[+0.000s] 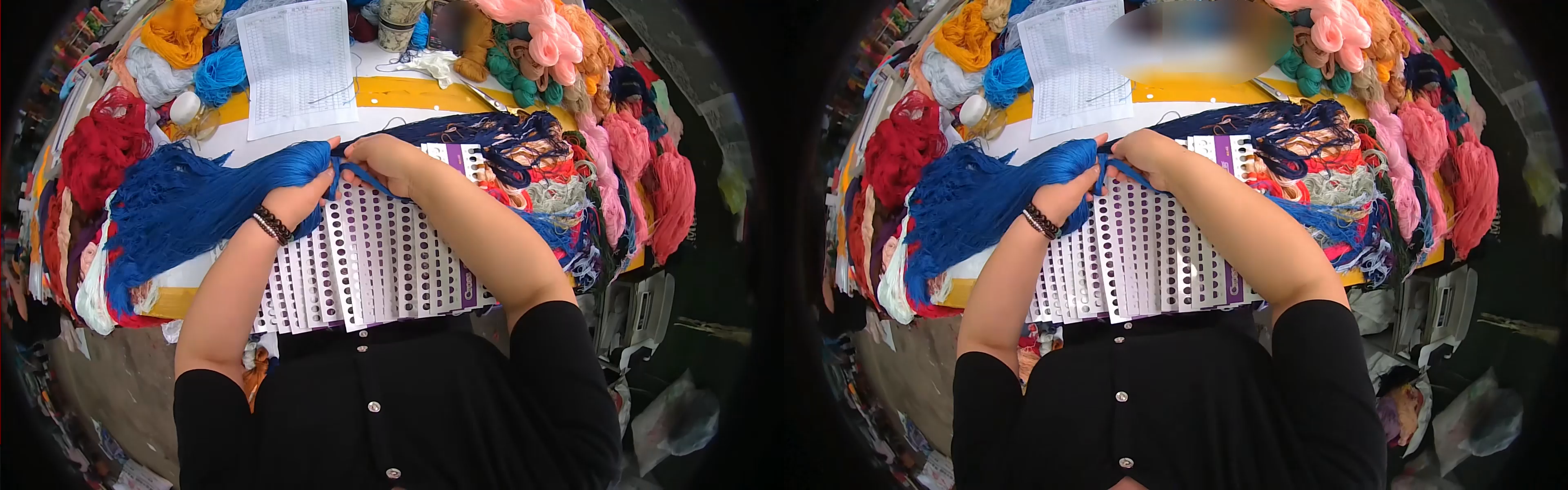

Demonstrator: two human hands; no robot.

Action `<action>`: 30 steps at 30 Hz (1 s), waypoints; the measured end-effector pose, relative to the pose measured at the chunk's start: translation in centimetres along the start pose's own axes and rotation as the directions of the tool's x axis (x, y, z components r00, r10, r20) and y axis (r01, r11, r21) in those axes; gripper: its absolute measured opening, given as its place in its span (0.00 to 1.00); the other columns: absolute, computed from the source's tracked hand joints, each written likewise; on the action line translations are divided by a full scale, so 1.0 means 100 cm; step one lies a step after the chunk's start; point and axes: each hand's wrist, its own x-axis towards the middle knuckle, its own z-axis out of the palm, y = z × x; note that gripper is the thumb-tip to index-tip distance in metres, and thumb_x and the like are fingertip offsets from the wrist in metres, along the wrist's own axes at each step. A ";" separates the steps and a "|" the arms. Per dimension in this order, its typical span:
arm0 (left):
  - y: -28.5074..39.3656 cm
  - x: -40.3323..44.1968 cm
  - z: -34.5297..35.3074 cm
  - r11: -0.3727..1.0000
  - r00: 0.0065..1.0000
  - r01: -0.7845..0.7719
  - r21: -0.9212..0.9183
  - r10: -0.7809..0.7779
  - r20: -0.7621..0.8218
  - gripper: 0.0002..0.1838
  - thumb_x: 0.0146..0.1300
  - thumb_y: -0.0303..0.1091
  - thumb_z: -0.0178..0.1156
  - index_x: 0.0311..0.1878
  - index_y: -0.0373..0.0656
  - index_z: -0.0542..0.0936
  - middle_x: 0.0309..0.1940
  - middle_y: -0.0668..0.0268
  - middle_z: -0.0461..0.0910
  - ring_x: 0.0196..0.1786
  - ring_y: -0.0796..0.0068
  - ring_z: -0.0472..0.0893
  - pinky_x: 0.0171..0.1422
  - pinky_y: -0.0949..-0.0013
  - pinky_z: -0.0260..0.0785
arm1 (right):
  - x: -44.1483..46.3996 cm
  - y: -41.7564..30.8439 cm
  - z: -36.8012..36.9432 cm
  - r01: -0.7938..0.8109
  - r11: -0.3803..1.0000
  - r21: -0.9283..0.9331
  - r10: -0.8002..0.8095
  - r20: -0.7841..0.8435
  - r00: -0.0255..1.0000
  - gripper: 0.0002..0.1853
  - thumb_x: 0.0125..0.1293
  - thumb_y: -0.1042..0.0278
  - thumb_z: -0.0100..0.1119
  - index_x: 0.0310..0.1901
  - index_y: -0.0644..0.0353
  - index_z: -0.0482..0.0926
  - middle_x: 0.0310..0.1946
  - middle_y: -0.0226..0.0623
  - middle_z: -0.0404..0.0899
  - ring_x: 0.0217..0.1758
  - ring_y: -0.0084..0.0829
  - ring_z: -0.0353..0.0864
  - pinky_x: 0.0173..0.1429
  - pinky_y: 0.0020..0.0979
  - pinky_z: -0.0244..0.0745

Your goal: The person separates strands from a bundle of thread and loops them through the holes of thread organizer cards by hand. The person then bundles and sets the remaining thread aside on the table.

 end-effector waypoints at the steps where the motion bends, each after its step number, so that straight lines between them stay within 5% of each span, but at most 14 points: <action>1: -0.001 0.003 -0.002 1.000 1.000 0.008 0.003 -0.008 -0.003 0.20 0.67 0.30 0.49 0.62 0.47 0.68 0.38 0.69 0.78 0.32 0.82 0.76 0.33 0.79 0.67 | 0.002 0.000 0.001 -0.009 0.999 -0.046 0.007 -0.028 1.000 0.09 0.64 0.74 0.46 0.44 0.61 0.72 0.27 0.37 0.77 0.30 0.25 0.77 0.34 0.25 0.72; 3: -0.010 0.011 -0.016 1.000 0.999 -0.018 0.003 0.019 -0.047 0.14 0.67 0.31 0.51 0.55 0.43 0.75 0.28 0.70 0.75 0.28 0.82 0.74 0.32 0.79 0.67 | 0.009 0.003 0.002 -0.009 0.996 -0.088 0.010 0.015 1.000 0.09 0.63 0.75 0.45 0.44 0.63 0.72 0.29 0.38 0.77 0.30 0.26 0.77 0.36 0.24 0.73; 6: -0.010 0.013 -0.038 0.872 0.974 0.130 -0.472 -0.202 -0.106 0.10 0.66 0.30 0.53 0.47 0.39 0.79 0.29 0.65 0.76 0.25 0.80 0.70 0.30 0.78 0.66 | 0.029 0.011 0.000 -0.024 0.953 -0.301 0.022 -0.010 1.000 0.10 0.64 0.76 0.44 0.46 0.63 0.71 0.30 0.39 0.78 0.30 0.25 0.76 0.35 0.25 0.72; 11: -0.001 0.004 -0.090 0.721 0.971 0.155 -0.675 -0.237 -0.030 0.13 0.67 0.30 0.52 0.52 0.37 0.76 0.26 0.71 0.72 0.26 0.84 0.70 0.31 0.81 0.66 | 0.024 0.006 0.004 -0.105 0.866 -0.489 0.071 -0.087 0.994 0.08 0.62 0.73 0.46 0.33 0.60 0.78 0.28 0.37 0.77 0.27 0.25 0.70 0.31 0.27 0.65; 15: 0.014 -0.013 -0.139 0.716 0.959 0.094 -0.692 -0.251 -0.129 0.17 0.66 0.33 0.54 0.57 0.41 0.74 0.21 0.72 0.70 0.25 0.82 0.70 0.34 0.78 0.68 | 0.014 0.004 0.009 -0.070 0.749 -0.658 -0.006 -0.112 0.994 0.11 0.62 0.70 0.50 0.29 0.56 0.85 0.28 0.36 0.76 0.26 0.27 0.66 0.31 0.29 0.62; 20: 0.068 -0.050 -0.198 0.807 0.946 -0.075 -0.586 -0.127 -0.297 0.18 0.68 0.33 0.51 0.60 0.45 0.71 0.25 0.72 0.71 0.27 0.84 0.72 0.36 0.81 0.67 | 0.021 0.009 0.008 -0.049 0.822 -0.568 0.028 -0.045 0.999 0.16 0.64 0.72 0.42 0.32 0.59 0.85 0.28 0.30 0.78 0.26 0.23 0.65 0.33 0.27 0.64; 21: 0.063 -0.054 -0.234 0.782 0.988 -0.101 -0.616 0.005 -0.156 0.18 0.69 0.33 0.49 0.61 0.46 0.71 0.32 0.69 0.74 0.28 0.84 0.72 0.37 0.81 0.68 | 0.015 0.006 0.010 -0.072 0.828 -0.556 0.056 -0.046 0.997 0.18 0.65 0.71 0.40 0.33 0.59 0.84 0.30 0.29 0.80 0.26 0.22 0.65 0.34 0.25 0.65; 24: 0.076 -0.064 -0.254 0.740 0.980 -0.189 -0.646 0.182 -0.078 0.19 0.70 0.34 0.47 0.62 0.46 0.69 0.42 0.62 0.76 0.35 0.79 0.76 0.43 0.75 0.72 | 0.006 0.004 0.013 -0.059 0.839 -0.541 0.038 -0.050 0.998 0.19 0.65 0.70 0.38 0.34 0.60 0.84 0.32 0.30 0.81 0.26 0.22 0.66 0.35 0.26 0.66; 26: 0.088 -0.066 -0.217 0.819 0.775 -0.415 -0.397 0.090 -0.625 0.19 0.71 0.37 0.45 0.63 0.45 0.66 0.52 0.56 0.75 0.46 0.69 0.77 0.52 0.65 0.72 | 0.004 0.007 0.014 -0.018 0.779 -0.627 0.006 -0.020 1.000 0.18 0.65 0.69 0.38 0.38 0.61 0.82 0.33 0.31 0.82 0.30 0.22 0.70 0.37 0.28 0.69; 27: 0.076 -0.068 -0.232 0.844 0.828 -0.324 -0.428 0.034 -0.559 0.20 0.71 0.39 0.44 0.63 0.44 0.65 0.56 0.53 0.72 0.55 0.61 0.74 0.59 0.57 0.68 | 0.009 0.014 0.014 0.053 0.689 -0.723 -0.083 -0.006 0.997 0.16 0.65 0.69 0.38 0.40 0.61 0.80 0.34 0.33 0.82 0.33 0.23 0.73 0.39 0.29 0.70; 28: 0.062 -0.071 -0.233 0.814 0.942 -0.233 -0.531 0.054 -0.331 0.20 0.71 0.39 0.44 0.62 0.42 0.65 0.57 0.53 0.72 0.56 0.60 0.74 0.60 0.57 0.67 | 0.010 0.016 0.016 0.118 0.579 -0.806 -0.172 0.020 0.985 0.15 0.65 0.69 0.39 0.43 0.62 0.78 0.35 0.34 0.82 0.36 0.24 0.75 0.40 0.30 0.71; 29: 0.054 -0.079 -0.233 0.789 0.993 -0.117 -0.603 0.085 -0.081 0.20 0.71 0.39 0.44 0.61 0.41 0.66 0.58 0.53 0.72 0.57 0.60 0.73 0.60 0.57 0.67 | 0.001 0.017 0.018 0.145 0.613 -0.777 -0.251 -0.018 0.968 0.12 0.64 0.71 0.42 0.45 0.62 0.74 0.37 0.37 0.82 0.37 0.27 0.78 0.41 0.29 0.72; 30: 0.069 -0.089 -0.177 0.799 0.982 -0.143 -0.584 0.040 -0.186 0.20 0.71 0.38 0.43 0.61 0.38 0.65 0.58 0.54 0.71 0.57 0.61 0.73 0.60 0.58 0.67 | -0.013 0.020 0.023 0.232 0.618 -0.752 -0.374 -0.021 0.927 0.11 0.64 0.70 0.45 0.44 0.62 0.74 0.36 0.37 0.81 0.36 0.28 0.77 0.41 0.29 0.72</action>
